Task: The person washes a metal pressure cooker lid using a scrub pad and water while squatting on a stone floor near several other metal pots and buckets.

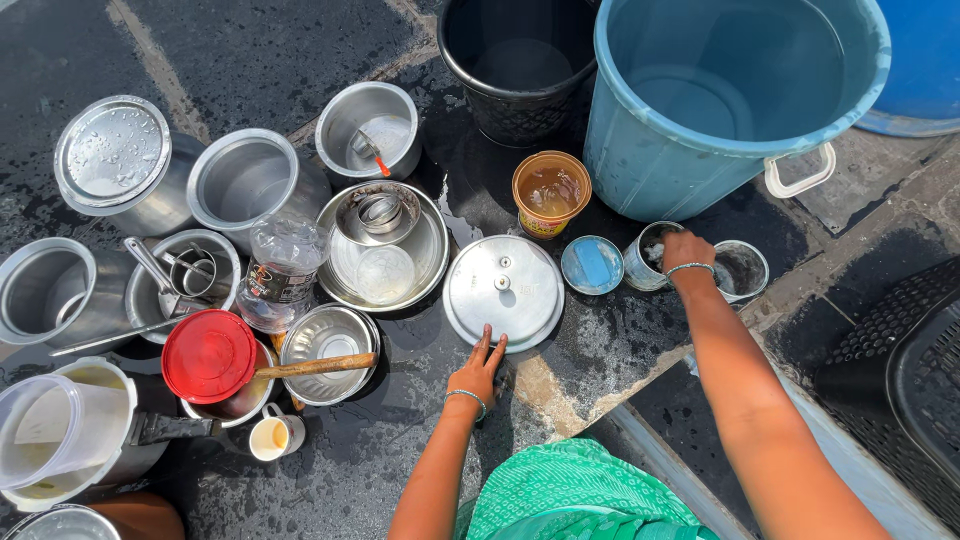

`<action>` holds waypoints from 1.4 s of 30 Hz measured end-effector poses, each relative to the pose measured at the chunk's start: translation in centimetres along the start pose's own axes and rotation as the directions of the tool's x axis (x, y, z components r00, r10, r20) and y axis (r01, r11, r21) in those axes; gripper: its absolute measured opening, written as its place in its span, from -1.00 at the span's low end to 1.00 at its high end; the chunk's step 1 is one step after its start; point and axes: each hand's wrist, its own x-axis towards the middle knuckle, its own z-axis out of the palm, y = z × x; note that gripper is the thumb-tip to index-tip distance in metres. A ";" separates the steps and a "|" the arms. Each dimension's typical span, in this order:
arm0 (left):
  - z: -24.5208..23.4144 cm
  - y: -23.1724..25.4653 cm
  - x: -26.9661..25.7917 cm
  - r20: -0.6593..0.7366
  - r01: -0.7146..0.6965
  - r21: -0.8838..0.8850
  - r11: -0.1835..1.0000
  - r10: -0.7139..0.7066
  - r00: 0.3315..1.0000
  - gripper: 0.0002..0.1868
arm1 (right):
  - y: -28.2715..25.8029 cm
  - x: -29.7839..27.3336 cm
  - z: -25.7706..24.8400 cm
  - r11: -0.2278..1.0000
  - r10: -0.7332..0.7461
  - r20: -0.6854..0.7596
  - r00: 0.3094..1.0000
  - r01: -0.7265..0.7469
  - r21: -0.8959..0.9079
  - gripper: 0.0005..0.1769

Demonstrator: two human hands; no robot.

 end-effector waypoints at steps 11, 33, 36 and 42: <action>-0.6 0.2 0.0 0.025 -0.012 0.082 0.997 0.010 1.000 0.23 | 0.0 -5.3 -8.3 0.399 0.413 -0.082 0.907 -0.099 0.912 -0.53; -1.7 -0.7 -0.4 0.050 -0.115 0.074 0.991 0.112 0.992 0.35 | -10.8 -3.8 7.1 0.891 0.179 -0.033 0.983 -0.148 0.430 -0.13; -1.6 -0.8 -0.6 0.055 -0.123 0.062 0.990 0.120 0.991 0.35 | -12.1 -3.4 8.0 0.908 0.023 -0.085 0.996 0.015 0.418 0.00; -2.7 -0.5 -1.0 0.093 -0.109 0.075 0.991 0.102 0.990 0.35 | -14.2 -2.1 9.3 0.898 0.230 0.029 0.973 -0.224 0.378 0.14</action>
